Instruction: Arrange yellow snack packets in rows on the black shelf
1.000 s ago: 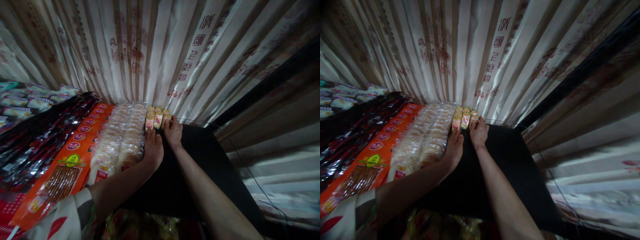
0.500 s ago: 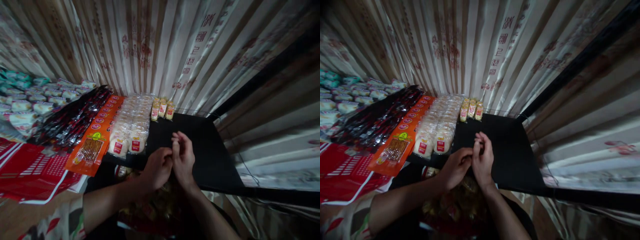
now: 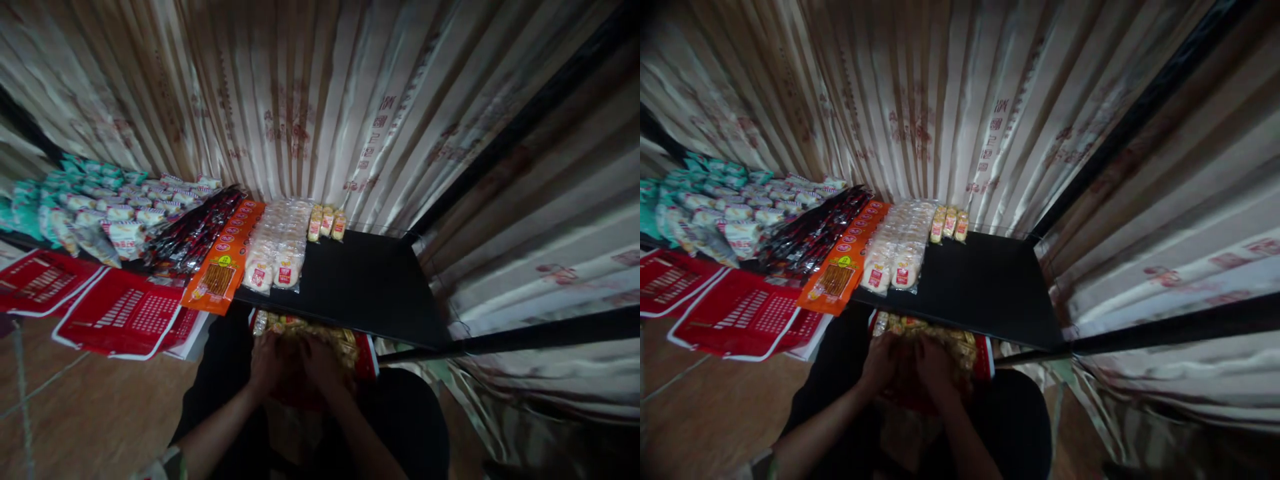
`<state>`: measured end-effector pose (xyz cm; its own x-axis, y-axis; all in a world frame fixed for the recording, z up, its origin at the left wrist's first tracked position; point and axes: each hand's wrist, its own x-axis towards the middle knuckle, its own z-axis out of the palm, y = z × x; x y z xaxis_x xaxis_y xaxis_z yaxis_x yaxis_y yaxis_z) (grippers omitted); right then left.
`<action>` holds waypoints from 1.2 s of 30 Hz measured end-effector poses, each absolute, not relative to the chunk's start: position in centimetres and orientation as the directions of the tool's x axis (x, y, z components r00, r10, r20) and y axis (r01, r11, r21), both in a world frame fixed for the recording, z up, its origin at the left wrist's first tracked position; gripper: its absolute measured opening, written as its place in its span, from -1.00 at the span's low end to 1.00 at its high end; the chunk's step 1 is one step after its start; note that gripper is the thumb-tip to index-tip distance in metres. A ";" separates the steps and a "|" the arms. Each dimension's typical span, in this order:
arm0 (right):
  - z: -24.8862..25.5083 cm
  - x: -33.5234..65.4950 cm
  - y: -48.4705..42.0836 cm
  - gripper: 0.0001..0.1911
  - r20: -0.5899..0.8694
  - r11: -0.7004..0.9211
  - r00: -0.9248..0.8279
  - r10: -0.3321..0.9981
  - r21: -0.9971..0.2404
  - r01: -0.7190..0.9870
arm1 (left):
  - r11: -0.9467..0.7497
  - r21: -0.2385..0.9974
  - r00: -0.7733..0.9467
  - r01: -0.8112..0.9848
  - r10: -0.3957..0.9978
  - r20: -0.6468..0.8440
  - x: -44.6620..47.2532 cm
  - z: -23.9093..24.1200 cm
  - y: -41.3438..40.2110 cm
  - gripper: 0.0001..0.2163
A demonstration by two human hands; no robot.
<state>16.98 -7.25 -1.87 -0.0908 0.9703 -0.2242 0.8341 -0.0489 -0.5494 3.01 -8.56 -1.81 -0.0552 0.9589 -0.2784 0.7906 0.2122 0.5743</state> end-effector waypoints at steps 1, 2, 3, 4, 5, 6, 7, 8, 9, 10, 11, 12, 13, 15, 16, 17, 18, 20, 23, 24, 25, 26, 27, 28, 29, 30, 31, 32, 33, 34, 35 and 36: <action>-2.0 16.6 -7.1 -0.61 -0.256 -0.072 -0.071 0.964 -0.511 0.856 | 0.212 0.559 -0.054 0.801 0.957 -0.287 3.1 -1.9 -8.8 -0.62; -2.1 16.2 -7.1 -0.60 -0.281 -0.095 -0.049 0.958 -0.477 0.874 | 0.213 0.545 -0.056 0.811 0.955 -0.290 3.3 -1.9 -9.0 -0.62; -2.2 15.9 -7.1 -0.60 -0.296 -0.112 -0.031 0.955 -0.454 0.884 | 0.214 0.531 -0.062 0.820 0.955 -0.289 3.4 -1.9 -9.2 -0.62; -2.4 15.7 -7.1 -0.60 -0.299 -0.123 -0.018 0.954 -0.448 0.885 | 0.213 0.521 -0.066 0.827 0.956 -0.286 3.6 -2.0 -9.5 -0.62; -2.6 15.5 -7.2 -0.61 -0.288 -0.128 -0.012 0.957 -0.460 0.879 | 0.212 0.512 -0.069 0.832 0.956 -0.284 3.7 -2.1 -9.7 -0.62; -2.8 15.4 -7.3 -0.62 -0.268 -0.126 -0.009 0.963 -0.484 0.866 | 0.212 0.506 -0.069 0.836 0.956 -0.286 3.8 -2.2 -9.8 -0.63; -3.1 15.4 -7.4 -0.63 -0.240 -0.120 -0.008 0.971 -0.513 0.850 | 0.210 0.499 -0.067 0.841 0.955 -0.290 3.8 -2.3 -9.9 -0.64; -3.3 15.3 -7.6 -0.64 -0.213 -0.113 -0.004 0.977 -0.535 0.837 | 0.205 0.493 -0.062 0.845 0.955 -0.291 3.8 -2.4 -10.0 -0.65; -3.4 15.3 -7.8 -0.66 -0.185 -0.108 0.005 0.983 -0.551 0.828 | 0.199 0.490 -0.059 0.849 0.956 -0.286 3.8 -2.5 -10.1 -0.65; -3.5 15.3 -7.9 -0.67 -0.162 -0.106 0.017 0.987 -0.561 0.821 | 0.197 0.484 -0.062 0.852 0.958 -0.280 3.8 -2.5 -10.1 -0.65; -3.5 15.3 -8.1 -0.68 -0.144 -0.108 0.031 0.989 -0.570 0.814 | 0.201 0.483 -0.071 0.853 0.959 -0.273 3.8 -2.5 -10.1 -0.64; -3.4 15.3 -8.3 -0.69 -0.126 -0.104 0.037 0.991 -0.585 0.804 | 0.205 0.490 -0.077 0.847 0.960 -0.269 3.7 -2.5 -10.1 -0.65; -3.2 15.2 -8.4 -0.70 -0.113 -0.103 0.043 0.993 -0.604 0.790 | 0.210 0.511 -0.079 0.834 0.961 -0.266 3.7 -2.4 -10.1 -0.66; -2.5 15.2 -8.6 -0.73 -0.085 -0.086 0.039 0.996 -0.660 0.746 | 0.224 0.578 -0.076 0.784 0.960 -0.269 3.7 -2.1 -10.1 -0.69; -2.1 15.2 -8.7 -0.74 -0.071 -0.073 0.033 0.997 -0.692 0.718 | 0.233 0.617 -0.072 0.752 0.959 -0.275 3.8 -1.8 -10.1 -0.70; -1.6 15.3 -8.7 -0.75 -0.054 -0.056 0.025 0.998 -0.723 0.689 | 0.242 0.655 -0.068 0.716 0.957 -0.280 3.8 -1.5 -10.1 -0.72; -1.0 15.4 -8.6 -0.75 -0.032 -0.036 0.019 0.999 -0.750 0.661 | 0.248 0.690 -0.064 0.680 0.958 -0.281 3.9 -1.2 -10.1 -0.72; 0.2 15.9 -8.3 -0.75 0.022 0.010 0.012 1.000 -0.796 0.605 | 0.250 0.753 -0.061 0.608 0.961 -0.269 4.2 -0.2 -9.9 -0.72; 2.2 17.0 -7.3 -0.71 0.079 0.042 0.057 0.995 -0.877 0.479 | 0.221 0.833 -0.064 0.507 0.974 -0.219 4.9 1.8 -9.2 -0.71; 2.8 17.4 -7.0 -0.68 0.080 0.036 0.088 0.993 -0.908 0.418 | 0.199 0.859 -0.058 0.471 0.979 -0.195 5.3 2.6 -8.9 -0.72; 3.3 17.7 -6.6 -0.65 0.068 0.021 0.120 0.990 -0.935 0.353 | 0.172 0.884 -0.047 0.434 0.985 -0.168 5.6 3.4 -8.5 -0.74; 3.9 18.1 -6.3 -0.62 0.042 -0.002 0.147 0.988 -0.957 0.289 | 0.143 0.907 -0.038 0.395 0.989 -0.140 6.0 4.1 -8.0 -0.75; 4.3 18.5 -5.9 -0.60 0.011 -0.026 0.159 0.987 -0.973 0.229 | 0.120 0.926 -0.036 0.357 0.993 -0.114 6.4 4.8 -7.5 -0.76; 4.8 18.9 -5.6 -0.59 -0.018 -0.046 0.157 0.988 -0.983 0.178 | 0.105 0.941 -0.039 0.322 0.994 -0.098 6.8 5.4 -6.9 -0.77; 5.2 19.2 -5.4 -0.57 -0.039 -0.059 0.142 0.989 -0.989 0.137 | 0.100 0.951 -0.047 0.293 0.995 -0.090 7.2 6.0 -6.4 -0.78; 5.5 19.6 -5.1 -0.56 -0.051 -0.065 0.124 0.991 -0.992 0.110 | 0.102 0.957 -0.059 0.270 0.994 -0.089 7.6 6.6 -5.8 -0.78; 5.7 19.9 -4.9 -0.56 -0.056 -0.067 0.106 0.993 -0.993 0.096 | 0.104 0.961 -0.069 0.255 0.994 -0.089 7.9 7.0 -5.2 -0.79; 6.0 20.3 -4.7 -0.56 -0.056 -0.065 0.092 0.994 -0.994 0.093 | 0.106 0.963 -0.076 0.249 0.993 -0.090 8.3 7.5 -4.6 -0.79; 6.1 20.6 -4.5 -0.58 -0.055 -0.063 0.082 0.995 -0.993 0.101 | 0.107 0.961 -0.083 0.253 0.993 -0.089 8.6 7.8 -4.0 -0.79; 6.2 20.9 -4.2 -0.59 -0.053 -0.062 0.077 0.996 -0.991 0.116 | 0.107 0.957 -0.091 0.269 0.992 -0.085 8.9 8.2 -3.4 -0.80; 6.3 21.1 -3.9 -0.61 -0.049 -0.060 0.079 0.996 -0.989 0.135 | 0.106 0.950 -0.095 0.294 0.992 -0.081 9.2 8.5 -2.9 -0.80; 6.3 21.4 -3.5 -0.63 -0.042 -0.054 0.085 0.996 -0.986 0.155 | 0.106 0.942 -0.094 0.319 0.992 -0.080 9.5 8.8 -2.3 -0.79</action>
<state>21.38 -3.45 6.33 0.0850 0.9955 -0.0416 0.1552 -0.0545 -0.9864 9.49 -2.31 8.78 -0.0943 0.9923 -0.0798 0.3190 0.1060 0.9418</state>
